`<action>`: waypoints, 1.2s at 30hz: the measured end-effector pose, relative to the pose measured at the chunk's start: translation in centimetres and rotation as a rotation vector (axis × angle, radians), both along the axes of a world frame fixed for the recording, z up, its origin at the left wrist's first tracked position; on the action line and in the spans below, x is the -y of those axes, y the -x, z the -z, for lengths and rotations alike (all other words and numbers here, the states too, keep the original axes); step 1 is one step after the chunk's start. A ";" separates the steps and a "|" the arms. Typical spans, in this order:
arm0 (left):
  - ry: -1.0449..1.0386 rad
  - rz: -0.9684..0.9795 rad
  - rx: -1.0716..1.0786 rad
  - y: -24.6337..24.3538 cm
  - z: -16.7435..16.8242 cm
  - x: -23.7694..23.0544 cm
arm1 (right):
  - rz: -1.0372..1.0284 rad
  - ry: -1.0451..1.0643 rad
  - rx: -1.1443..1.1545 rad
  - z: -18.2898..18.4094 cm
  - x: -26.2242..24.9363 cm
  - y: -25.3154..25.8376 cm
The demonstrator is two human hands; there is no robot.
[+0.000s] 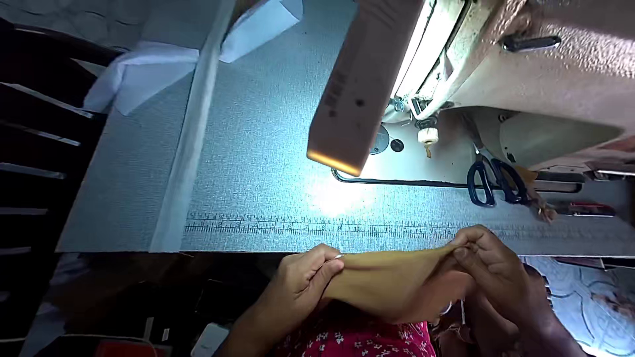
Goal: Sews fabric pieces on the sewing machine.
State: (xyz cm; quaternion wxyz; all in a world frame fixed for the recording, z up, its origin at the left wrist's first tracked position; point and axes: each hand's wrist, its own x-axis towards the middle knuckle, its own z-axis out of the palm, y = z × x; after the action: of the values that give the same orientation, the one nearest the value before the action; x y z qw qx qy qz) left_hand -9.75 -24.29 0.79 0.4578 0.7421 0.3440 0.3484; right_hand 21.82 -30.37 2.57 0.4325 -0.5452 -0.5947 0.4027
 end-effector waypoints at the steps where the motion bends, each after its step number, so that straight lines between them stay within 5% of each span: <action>1: -0.038 -0.048 -0.044 -0.2 0.2 0.2 | 0.032 -0.013 0.019 0.4 0.0 0.2; 9: -0.125 -0.199 -0.285 1.8 -0.8 -1.7 | 0.043 0.081 0.199 -0.6 -5.6 0.5; 15: -0.234 -0.373 -0.976 1.6 -5.6 -7.1 | -0.050 0.046 0.444 -1.9 -13.3 5.7; 17: -0.397 -0.343 -0.880 -1.1 -4.8 -8.9 | -0.072 0.009 0.589 -2.7 -14.1 7.3; 21: -0.557 0.022 -0.406 -4.9 1.2 -12.2 | -0.034 0.013 0.707 -2.8 -14.6 8.0; 28: -0.578 0.131 -0.555 -5.1 1.9 -12.0 | 0.120 0.132 0.493 -1.9 -12.4 4.0; 33: -0.586 0.129 -0.549 -5.4 1.4 -11.8 | 0.126 0.596 0.280 -3.3 -9.4 2.3; 36: -0.596 0.124 -0.551 -5.5 1.1 -11.7 | 0.067 0.561 0.241 -3.7 -8.1 3.5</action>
State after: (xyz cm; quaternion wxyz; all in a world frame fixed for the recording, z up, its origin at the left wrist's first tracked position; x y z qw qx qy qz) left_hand -4.26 -12.57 -0.33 0.1336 0.9272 0.2923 0.1926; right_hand 18.28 -22.23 6.28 0.2044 -0.7064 -0.4891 0.4690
